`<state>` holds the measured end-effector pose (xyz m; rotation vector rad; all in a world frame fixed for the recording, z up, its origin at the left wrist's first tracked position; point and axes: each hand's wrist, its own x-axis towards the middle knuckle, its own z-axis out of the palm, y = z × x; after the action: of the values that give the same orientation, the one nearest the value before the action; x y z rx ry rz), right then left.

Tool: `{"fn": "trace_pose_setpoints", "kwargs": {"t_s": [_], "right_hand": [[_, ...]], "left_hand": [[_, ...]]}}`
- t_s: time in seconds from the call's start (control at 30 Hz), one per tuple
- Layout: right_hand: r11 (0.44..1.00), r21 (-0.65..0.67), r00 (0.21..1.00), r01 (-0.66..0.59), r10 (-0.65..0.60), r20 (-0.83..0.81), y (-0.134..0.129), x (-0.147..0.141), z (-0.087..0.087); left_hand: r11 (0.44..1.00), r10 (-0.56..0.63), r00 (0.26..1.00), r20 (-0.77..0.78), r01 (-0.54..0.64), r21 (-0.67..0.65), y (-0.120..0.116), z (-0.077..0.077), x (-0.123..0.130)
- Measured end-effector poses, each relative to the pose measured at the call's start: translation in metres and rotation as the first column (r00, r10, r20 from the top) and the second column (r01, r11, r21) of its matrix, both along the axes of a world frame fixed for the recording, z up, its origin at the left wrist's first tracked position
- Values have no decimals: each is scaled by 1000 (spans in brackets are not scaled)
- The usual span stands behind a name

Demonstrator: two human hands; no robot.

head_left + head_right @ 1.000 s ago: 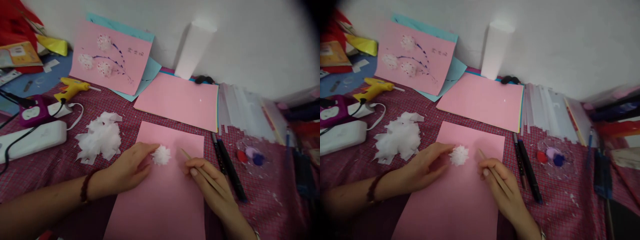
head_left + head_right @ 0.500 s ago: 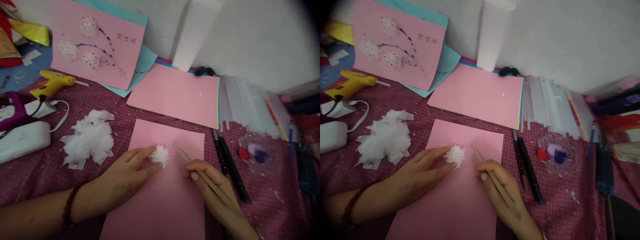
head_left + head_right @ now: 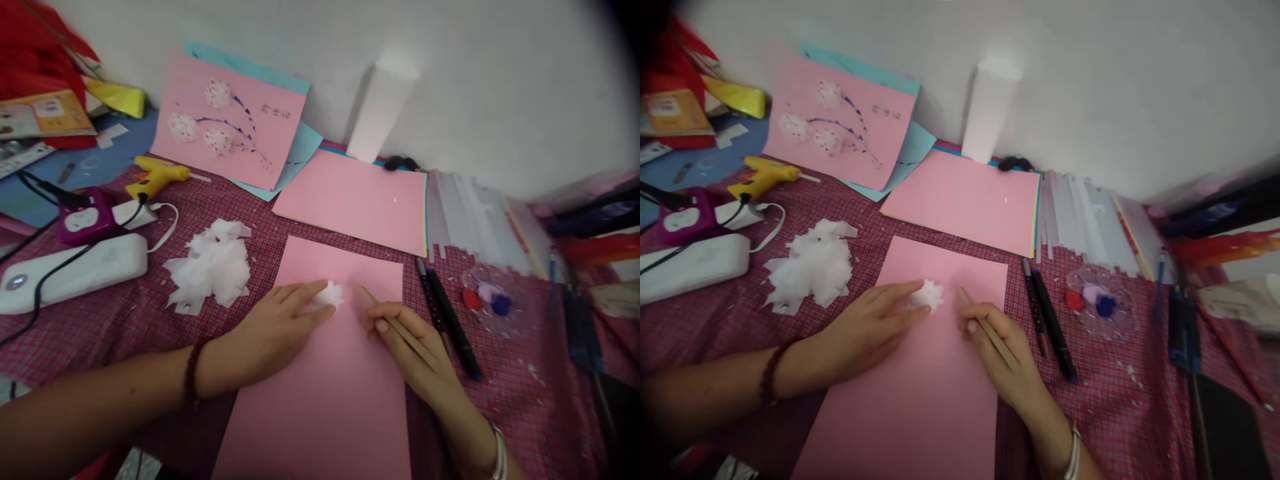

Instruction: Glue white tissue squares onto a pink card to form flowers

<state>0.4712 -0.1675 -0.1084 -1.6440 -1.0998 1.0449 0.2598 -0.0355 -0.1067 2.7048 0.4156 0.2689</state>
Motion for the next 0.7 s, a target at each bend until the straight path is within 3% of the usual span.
{"fn": "trace_pose_setpoints", "kwargs": {"t_s": [0.1,0.17,0.3,0.37,0.43,0.57,0.7], "right_hand": [[999,25,999,24,-23,-31,2,-2,-2],[999,37,999,36,-34,-36,3,-2,-3],[998,40,998,56,-57,31,2,-2,-8],[998,19,995,54,-55,82,2,1,-12],[999,21,990,45,-48,132,4,3,-16],[999,14,982,34,-36,185,5,6,-14],[999,14,979,52,-54,198,4,2,-8]], "left_hand": [[980,154,979,134,-134,-147,12,2,0],[944,288,931,226,-236,-231,29,12,-5],[816,523,787,328,-350,-460,68,54,-28],[778,564,764,313,-366,-510,83,75,-43],[758,579,772,261,-393,-521,95,86,-55],[753,567,819,94,-468,-462,109,79,-72],[816,529,849,10,-505,-281,125,61,-74]]}}
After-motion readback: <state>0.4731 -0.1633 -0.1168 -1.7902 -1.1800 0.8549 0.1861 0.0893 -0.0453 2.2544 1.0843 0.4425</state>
